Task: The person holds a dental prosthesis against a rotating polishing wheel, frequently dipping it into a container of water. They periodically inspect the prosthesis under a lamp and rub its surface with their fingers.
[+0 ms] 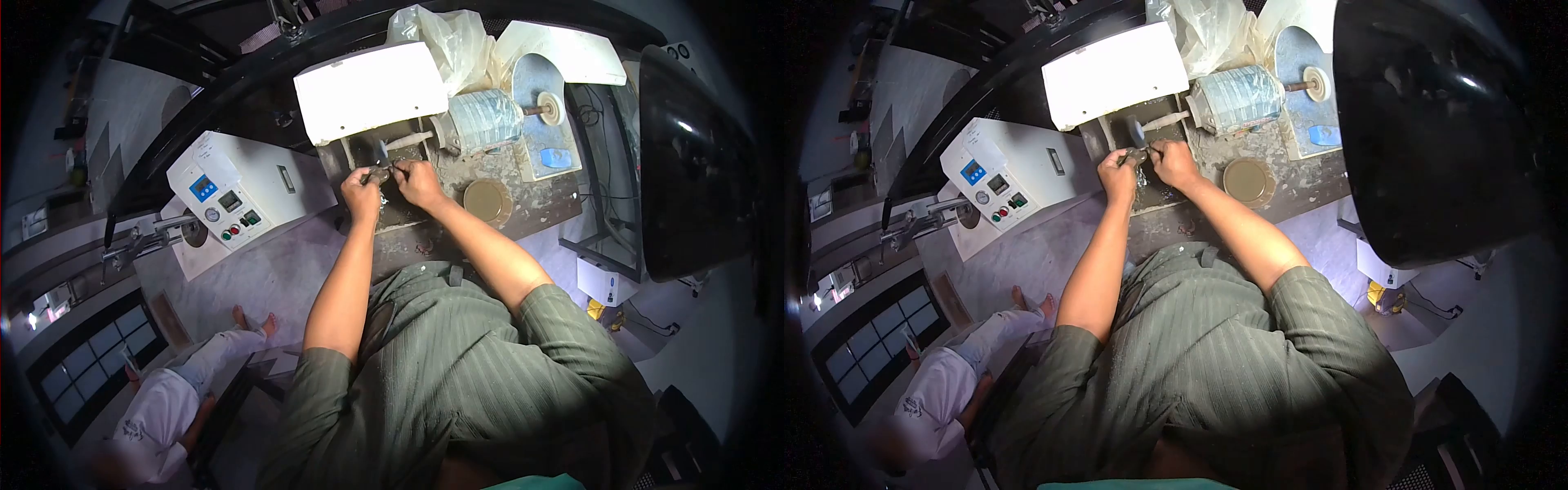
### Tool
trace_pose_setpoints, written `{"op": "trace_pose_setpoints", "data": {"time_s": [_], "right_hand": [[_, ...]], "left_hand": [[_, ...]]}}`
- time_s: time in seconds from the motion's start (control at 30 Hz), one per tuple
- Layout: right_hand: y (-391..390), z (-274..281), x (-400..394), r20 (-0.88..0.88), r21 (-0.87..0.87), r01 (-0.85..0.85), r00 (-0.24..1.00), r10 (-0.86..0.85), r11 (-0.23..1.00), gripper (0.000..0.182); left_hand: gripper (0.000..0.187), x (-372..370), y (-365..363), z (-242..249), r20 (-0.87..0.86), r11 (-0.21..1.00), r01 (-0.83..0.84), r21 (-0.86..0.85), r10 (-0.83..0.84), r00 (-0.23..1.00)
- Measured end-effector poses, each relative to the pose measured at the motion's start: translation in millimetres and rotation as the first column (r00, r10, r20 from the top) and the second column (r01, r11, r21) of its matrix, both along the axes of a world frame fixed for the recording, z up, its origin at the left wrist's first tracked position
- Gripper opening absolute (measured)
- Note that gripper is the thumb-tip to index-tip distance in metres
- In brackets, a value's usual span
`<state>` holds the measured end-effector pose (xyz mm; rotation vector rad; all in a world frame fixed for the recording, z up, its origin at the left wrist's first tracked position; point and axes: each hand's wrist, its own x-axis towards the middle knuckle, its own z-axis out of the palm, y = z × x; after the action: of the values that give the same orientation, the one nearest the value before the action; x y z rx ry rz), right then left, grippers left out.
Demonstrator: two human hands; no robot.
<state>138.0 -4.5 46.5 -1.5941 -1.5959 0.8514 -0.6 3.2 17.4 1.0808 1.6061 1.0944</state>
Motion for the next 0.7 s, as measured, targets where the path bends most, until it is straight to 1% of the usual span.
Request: {"op": "trace_pose_setpoints", "data": {"time_s": [0.03, 0.1, 0.13, 0.23, 0.27, 0.3, 0.33, 0.37, 0.4, 0.43, 0.47, 0.5, 0.53, 0.57, 0.63, 0.67, 0.7], "right_hand": [[0.7, -0.3, -1.3, -0.002, -0.001, -0.004, 1.000, 0.004, 1.000, 0.013], [4.1, -0.4, -0.3, 0.031, -0.144, 0.039, 0.999, -0.035, 0.989, 0.014], [5.2, -0.4, -0.1, 0.032, -0.143, 0.042, 0.999, -0.037, 0.989, 0.014], [6.9, -3.7, 0.3, 0.057, -0.151, 0.025, 0.998, -0.016, 0.988, 0.017], [6.4, -5.0, 2.7, 0.068, -0.200, -0.039, 0.996, 0.054, 0.979, 0.025], [5.5, -10.5, 3.6, 0.075, -0.249, -0.102, 0.989, 0.125, 0.963, 0.035], [2.6, -16.7, 1.6, 0.073, -0.249, -0.103, 0.989, 0.125, 0.963, 0.035], [-3.8, -23.0, -1.5, 0.255, -0.214, -0.112, 0.953, 0.166, 0.970, 0.046], [-9.3, -21.6, -4.7, 0.428, -0.181, -0.127, 0.882, 0.194, 0.975, 0.058], [-13.2, -20.1, -6.2, 0.425, -0.183, -0.125, 0.885, 0.193, 0.975, 0.058], [-16.7, -18.4, -6.5, 0.421, -0.306, -0.261, 0.825, 0.376, 0.916, 0.063], [-21.4, -15.3, -7.5, 0.394, -0.424, -0.381, 0.739, 0.547, 0.821, 0.069], [-29.6, -14.2, -8.7, 0.413, -0.342, -0.420, 0.736, 0.536, 0.840, 0.060], [-35.1, -11.9, -8.1, 0.412, -0.344, -0.420, 0.736, 0.537, 0.840, 0.060], [-42.0, -1.1, -5.5, 0.293, -0.462, -0.536, 0.660, 0.692, 0.707, 0.050], [-48.8, -2.5, -2.8, 0.294, -0.405, -0.532, 0.694, 0.657, 0.744, 0.044], [-46.9, -0.4, -0.8, 0.295, -0.406, -0.533, 0.692, 0.659, 0.742, 0.044]], "left_hand": [[0.012, -0.4, 1.2, -1.7, -0.084, 0.999, 0.024, 0.036, -0.021, 0.996], [0.012, 1.1, 4.1, 0.2, -0.109, 1.000, 0.014, 0.008, -0.013, 0.994], [0.011, 3.1, 6.0, 4.1, -0.132, 1.000, 0.007, -0.017, -0.009, 0.991], [0.012, -3.8, 10.0, 4.7, -0.133, 0.998, 0.035, -0.047, -0.041, 0.990], [0.012, -7.2, 9.3, 4.6, -0.135, 0.998, 0.035, -0.047, -0.041, 0.990], [0.012, -10.8, 6.3, 8.1, -0.220, 0.999, 0.051, 0.019, -0.046, 0.974], [0.013, -13.0, 3.5, 12.0, -0.305, 0.994, 0.075, 0.081, -0.047, 0.951], [0.013, -14.4, 0.7, 13.9, -0.307, 0.994, 0.077, 0.077, -0.050, 0.950], [0.013, -16.6, -2.5, 11.4, -0.271, 0.995, 0.074, 0.068, -0.053, 0.961], [0.013, -18.9, -4.8, 9.0, -0.235, 0.996, 0.072, 0.059, -0.056, 0.970], [0.013, -20.1, -6.3, 6.5, -0.237, 0.996, 0.074, 0.057, -0.059, 0.970], [0.013, -20.7, -8.1, 4.0, -0.230, 0.993, 0.081, 0.091, -0.058, 0.971], [0.013, -21.4, -9.8, 1.5, -0.221, 0.988, 0.086, 0.125, -0.057, 0.974], [0.013, -22.3, -10.9, -0.8, -0.221, 0.989, 0.086, 0.123, -0.058, 0.974], [0.012, -23.1, -10.5, -1.0, -0.196, 0.991, 0.081, 0.108, -0.059, 0.979], [0.012, -22.8, -10.3, -1.3, -0.194, 0.991, 0.079, 0.109, -0.056, 0.979], [0.012, -22.7, -10.9, -0.4, -0.186, 0.992, 0.078, 0.100, -0.059, 0.981]]}}
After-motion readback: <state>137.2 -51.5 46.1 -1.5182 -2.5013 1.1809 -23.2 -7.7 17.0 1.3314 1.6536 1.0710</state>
